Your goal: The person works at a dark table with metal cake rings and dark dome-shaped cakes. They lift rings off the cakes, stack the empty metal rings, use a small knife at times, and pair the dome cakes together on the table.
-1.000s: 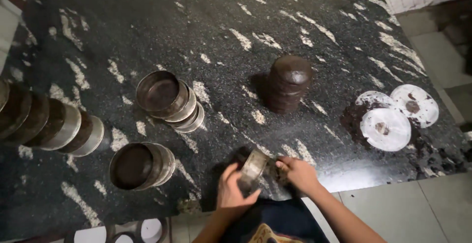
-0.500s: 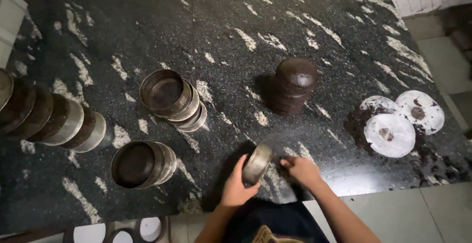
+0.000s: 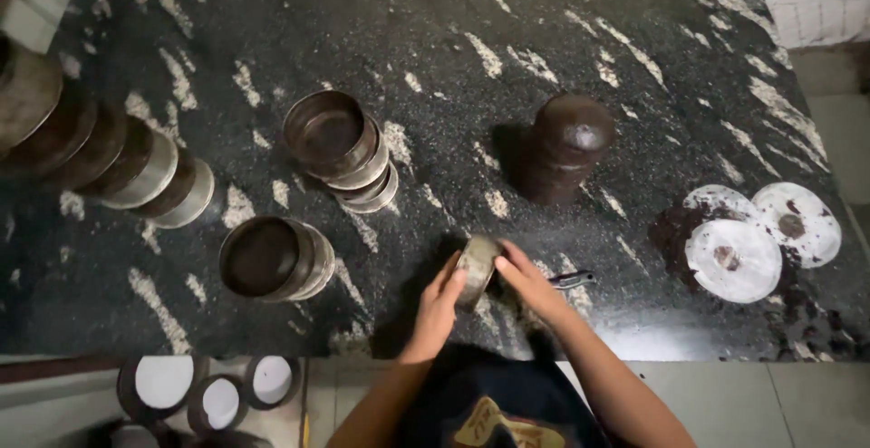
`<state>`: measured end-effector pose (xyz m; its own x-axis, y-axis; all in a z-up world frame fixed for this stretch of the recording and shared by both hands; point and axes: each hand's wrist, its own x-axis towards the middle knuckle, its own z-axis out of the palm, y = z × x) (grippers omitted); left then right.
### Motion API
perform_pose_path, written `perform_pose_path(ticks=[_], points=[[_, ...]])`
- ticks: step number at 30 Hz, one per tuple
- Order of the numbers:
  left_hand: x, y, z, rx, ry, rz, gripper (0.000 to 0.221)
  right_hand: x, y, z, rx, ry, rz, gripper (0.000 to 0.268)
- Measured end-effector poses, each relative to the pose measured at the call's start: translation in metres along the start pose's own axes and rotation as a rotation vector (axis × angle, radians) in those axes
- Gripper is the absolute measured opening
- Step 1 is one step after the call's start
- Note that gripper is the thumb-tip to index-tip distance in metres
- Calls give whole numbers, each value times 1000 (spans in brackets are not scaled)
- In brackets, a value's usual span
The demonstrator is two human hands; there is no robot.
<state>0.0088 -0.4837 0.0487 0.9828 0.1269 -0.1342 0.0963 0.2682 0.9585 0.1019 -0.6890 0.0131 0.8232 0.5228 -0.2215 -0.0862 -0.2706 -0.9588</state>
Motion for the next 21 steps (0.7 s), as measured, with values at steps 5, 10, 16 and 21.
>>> perform_pose_path(ticks=[5, 10, 16, 21], points=[[-28, 114, 22, 59, 47, 94, 65, -18, -53, -15, 335, 8, -222, 85], [-45, 163, 40, 721, 11, 1163, 72, -20, -45, -14, 699, -88, -17, 101], [-41, 155, 34, 995, -138, 992, 65, -25, -42, 6, 1557, -472, -156, 108], [-47, 157, 25, 957, -48, 991, 60, -55, -98, 30, 817, -109, -316, 97]])
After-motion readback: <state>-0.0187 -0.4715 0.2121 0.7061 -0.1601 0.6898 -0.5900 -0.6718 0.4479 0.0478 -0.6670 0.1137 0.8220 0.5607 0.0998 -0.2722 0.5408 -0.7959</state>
